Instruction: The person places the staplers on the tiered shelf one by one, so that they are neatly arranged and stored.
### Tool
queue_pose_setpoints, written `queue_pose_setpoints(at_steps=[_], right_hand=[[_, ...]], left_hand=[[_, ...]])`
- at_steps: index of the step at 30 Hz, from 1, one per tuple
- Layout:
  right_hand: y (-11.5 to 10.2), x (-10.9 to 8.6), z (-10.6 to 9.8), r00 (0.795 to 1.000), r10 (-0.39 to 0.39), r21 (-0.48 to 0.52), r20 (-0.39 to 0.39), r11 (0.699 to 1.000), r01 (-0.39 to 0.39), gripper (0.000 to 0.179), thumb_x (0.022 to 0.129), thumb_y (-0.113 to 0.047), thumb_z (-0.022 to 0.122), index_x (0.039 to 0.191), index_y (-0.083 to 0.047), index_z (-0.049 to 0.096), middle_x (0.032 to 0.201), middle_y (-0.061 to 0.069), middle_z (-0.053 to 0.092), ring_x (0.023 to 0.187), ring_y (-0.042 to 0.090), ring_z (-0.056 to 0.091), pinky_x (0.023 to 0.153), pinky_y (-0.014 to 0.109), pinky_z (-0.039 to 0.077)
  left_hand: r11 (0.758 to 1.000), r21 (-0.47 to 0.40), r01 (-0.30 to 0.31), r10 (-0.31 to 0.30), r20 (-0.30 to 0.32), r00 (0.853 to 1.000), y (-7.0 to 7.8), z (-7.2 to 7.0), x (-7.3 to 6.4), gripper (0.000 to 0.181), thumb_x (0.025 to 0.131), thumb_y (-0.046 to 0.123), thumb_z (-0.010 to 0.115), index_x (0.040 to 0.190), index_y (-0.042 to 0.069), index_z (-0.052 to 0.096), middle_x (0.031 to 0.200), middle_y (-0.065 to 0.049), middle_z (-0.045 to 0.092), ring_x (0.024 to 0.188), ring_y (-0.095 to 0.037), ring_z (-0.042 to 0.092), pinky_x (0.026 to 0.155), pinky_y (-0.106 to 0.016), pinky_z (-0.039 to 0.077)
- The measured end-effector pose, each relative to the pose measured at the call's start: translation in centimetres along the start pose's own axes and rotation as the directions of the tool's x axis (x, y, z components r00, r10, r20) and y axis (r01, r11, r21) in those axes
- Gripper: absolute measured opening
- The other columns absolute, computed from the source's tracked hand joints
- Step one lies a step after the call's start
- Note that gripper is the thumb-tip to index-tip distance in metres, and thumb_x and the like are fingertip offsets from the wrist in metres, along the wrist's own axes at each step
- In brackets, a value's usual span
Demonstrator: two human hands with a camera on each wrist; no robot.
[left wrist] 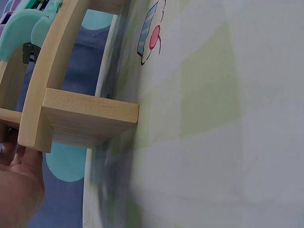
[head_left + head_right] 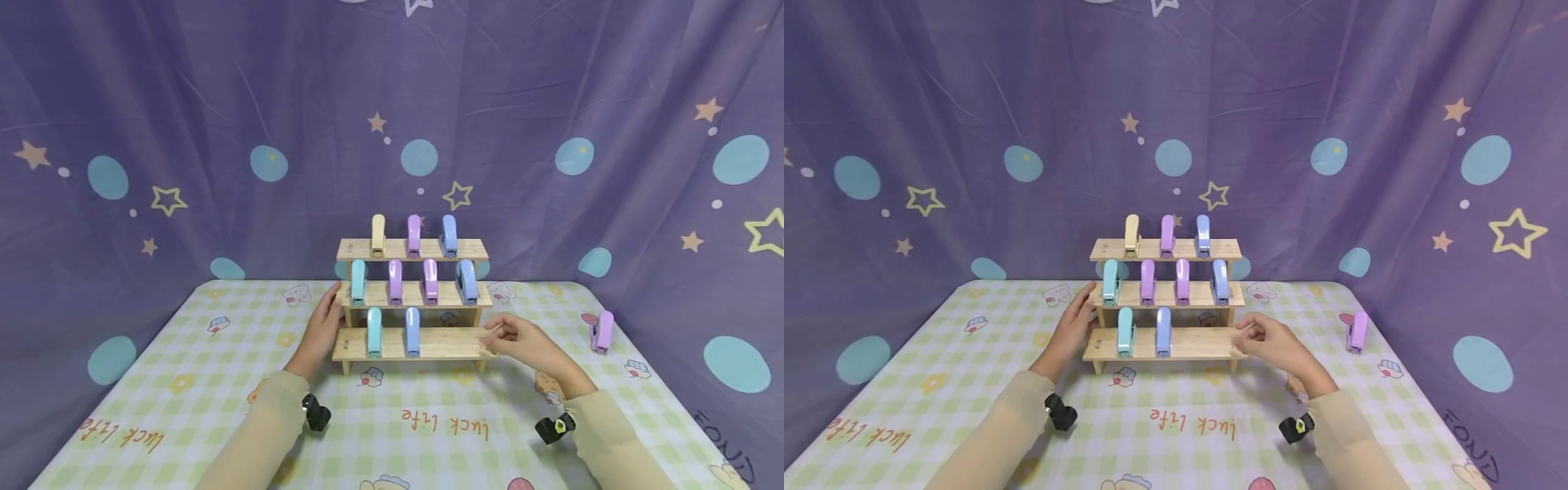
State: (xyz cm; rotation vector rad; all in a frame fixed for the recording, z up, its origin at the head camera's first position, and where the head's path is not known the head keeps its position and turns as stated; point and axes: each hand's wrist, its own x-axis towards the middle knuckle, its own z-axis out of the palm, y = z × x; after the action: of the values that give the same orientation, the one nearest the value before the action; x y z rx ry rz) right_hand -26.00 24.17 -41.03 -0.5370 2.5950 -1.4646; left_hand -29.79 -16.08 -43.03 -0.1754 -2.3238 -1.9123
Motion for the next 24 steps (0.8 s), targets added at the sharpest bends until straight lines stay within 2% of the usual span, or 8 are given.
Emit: queue_pose_setpoints(at_steps=[5,8,11,15,18,24], right_hand=[[1.2,-0.9,-2.2,0.995,0.022,-0.122,-0.094,0.992,-0.033,0.036,0.097,-0.03,0.069,0.122,-0.006,0.06,0.1,0.009,0.07,0.095,0.033,0.066,0.079,0.039,0.054],[2.2,-1.5,-3.6,0.986,0.029,-0.198,-0.163,0.978,-0.061,0.036,0.097,-0.034,0.068,0.122,-0.009,0.061,0.102,0.005,0.069,0.094,0.027,0.066,0.078,0.039,0.055],[3.2,-2.1,-4.9,0.975,0.038,-0.224,-0.218,0.971,-0.088,0.038,0.098,-0.034,0.067,0.123,-0.006,0.06,0.106,0.008,0.068,0.096,0.025,0.065,0.08,0.038,0.055],[4.4,-3.0,-6.7,0.956,0.057,-0.235,-0.288,0.963,-0.129,0.043,0.099,-0.034,0.065,0.125,0.0,0.059,0.111,0.016,0.068,0.101,0.031,0.064,0.079,0.034,0.054],[5.4,-3.6,-7.9,0.933,0.077,-0.267,-0.352,0.947,-0.179,0.046,0.099,-0.036,0.063,0.126,0.001,0.059,0.112,0.018,0.068,0.103,0.033,0.063,0.076,0.031,0.053],[6.7,-4.6,-9.7,0.885,0.132,-0.282,-0.447,0.918,-0.279,0.05,0.099,-0.04,0.062,0.129,0.001,0.06,0.116,0.021,0.067,0.098,0.026,0.062,0.067,0.027,0.052]], left_hand=[[1.0,-0.009,-0.014,0.014,-0.005,1.0,-0.1,-0.1,0.0,0.051,0.112,0.029,0.031,0.161,0.019,0.023,0.164,-0.009,0.023,0.144,-0.034,0.034,0.114,-0.045,0.037],[1.0,-0.018,-0.02,0.02,-0.005,1.0,0.0,-0.1,0.0,0.051,0.112,0.028,0.031,0.161,0.018,0.023,0.164,-0.01,0.024,0.143,-0.034,0.035,0.114,-0.046,0.037],[1.0,-0.017,-0.016,0.016,-0.004,1.0,0.0,0.0,0.0,0.051,0.112,0.028,0.031,0.161,0.019,0.024,0.164,-0.009,0.024,0.143,-0.033,0.035,0.114,-0.045,0.037],[1.0,-0.01,-0.014,0.014,-0.002,1.0,0.1,0.0,-0.1,0.051,0.112,0.029,0.031,0.161,0.02,0.024,0.164,-0.008,0.024,0.143,-0.032,0.035,0.114,-0.044,0.038],[1.0,-0.006,-0.011,0.011,-0.002,1.0,0.1,0.0,-0.1,0.051,0.112,0.029,0.031,0.161,0.02,0.024,0.164,-0.008,0.024,0.143,-0.032,0.035,0.114,-0.044,0.038],[1.0,-0.014,-0.008,0.008,-0.002,1.0,0.0,0.0,-0.1,0.051,0.112,0.029,0.032,0.161,0.019,0.023,0.164,-0.01,0.023,0.144,-0.034,0.033,0.114,-0.046,0.037]])
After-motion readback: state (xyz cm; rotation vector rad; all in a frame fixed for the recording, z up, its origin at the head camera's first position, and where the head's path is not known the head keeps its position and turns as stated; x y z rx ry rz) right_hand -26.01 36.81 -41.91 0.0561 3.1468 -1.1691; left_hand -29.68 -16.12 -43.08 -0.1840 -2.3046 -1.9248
